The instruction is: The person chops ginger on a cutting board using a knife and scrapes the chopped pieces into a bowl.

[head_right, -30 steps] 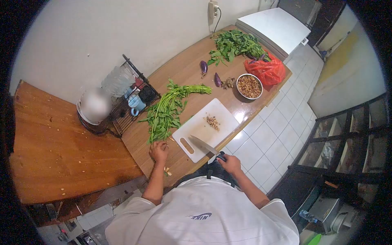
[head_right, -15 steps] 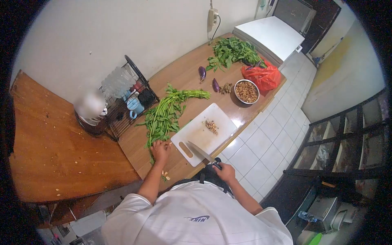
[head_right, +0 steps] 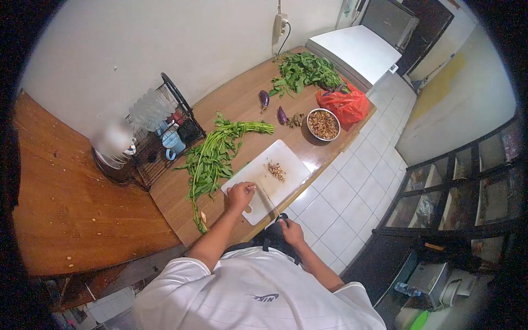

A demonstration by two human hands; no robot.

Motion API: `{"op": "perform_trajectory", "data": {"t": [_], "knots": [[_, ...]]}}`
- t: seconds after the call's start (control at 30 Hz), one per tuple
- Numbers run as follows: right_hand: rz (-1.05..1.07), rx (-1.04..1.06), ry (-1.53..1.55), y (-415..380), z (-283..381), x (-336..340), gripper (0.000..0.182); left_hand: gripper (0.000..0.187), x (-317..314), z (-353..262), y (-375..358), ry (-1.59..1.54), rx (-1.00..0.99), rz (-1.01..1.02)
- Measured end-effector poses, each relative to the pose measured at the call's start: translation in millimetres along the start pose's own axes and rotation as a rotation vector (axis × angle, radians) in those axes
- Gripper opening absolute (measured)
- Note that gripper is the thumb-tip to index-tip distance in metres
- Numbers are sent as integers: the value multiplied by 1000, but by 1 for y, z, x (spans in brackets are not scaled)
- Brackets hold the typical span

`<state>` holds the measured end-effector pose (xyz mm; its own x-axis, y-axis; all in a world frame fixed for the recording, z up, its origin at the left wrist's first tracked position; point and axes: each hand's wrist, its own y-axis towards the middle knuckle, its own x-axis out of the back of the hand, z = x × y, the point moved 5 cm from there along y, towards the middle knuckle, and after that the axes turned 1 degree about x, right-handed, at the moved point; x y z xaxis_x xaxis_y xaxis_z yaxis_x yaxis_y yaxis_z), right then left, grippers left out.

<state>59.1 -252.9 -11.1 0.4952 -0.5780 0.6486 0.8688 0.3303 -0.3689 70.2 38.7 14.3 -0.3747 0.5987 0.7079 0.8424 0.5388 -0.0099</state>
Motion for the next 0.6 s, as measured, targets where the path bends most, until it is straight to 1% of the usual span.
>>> {"op": "perform_trajectory", "data": {"t": [0.03, 0.1, 0.13, 0.27, 0.37, 0.47, 0.6], "knots": [[-4, 0, -5, 3, -1, 0, 52, 12, -9, 3, 4, 35, 24, 34], [112, -76, 20, 6, 0, -3, 64, 11, -16, 5, 4, 72, 13, 13], [157, -99, -12, 5, 2, -2, 65, 9, -17, 5, 4, 117, 7, -6], [158, -76, -30, 2, 6, -5, 65, 9, -21, 9, 3, 90, 11, -8], [64, -4, -73, 0, 1, -10, 58, 13, -19, 9, 3, 121, 13, 1], [37, -2, -93, 1, -7, -14, 58, 11, -18, 7, 2, 115, 22, -9], [63, -44, -155, 2, 17, -2, 57, 11, -19, 8, 4, 137, 26, -4]]}}
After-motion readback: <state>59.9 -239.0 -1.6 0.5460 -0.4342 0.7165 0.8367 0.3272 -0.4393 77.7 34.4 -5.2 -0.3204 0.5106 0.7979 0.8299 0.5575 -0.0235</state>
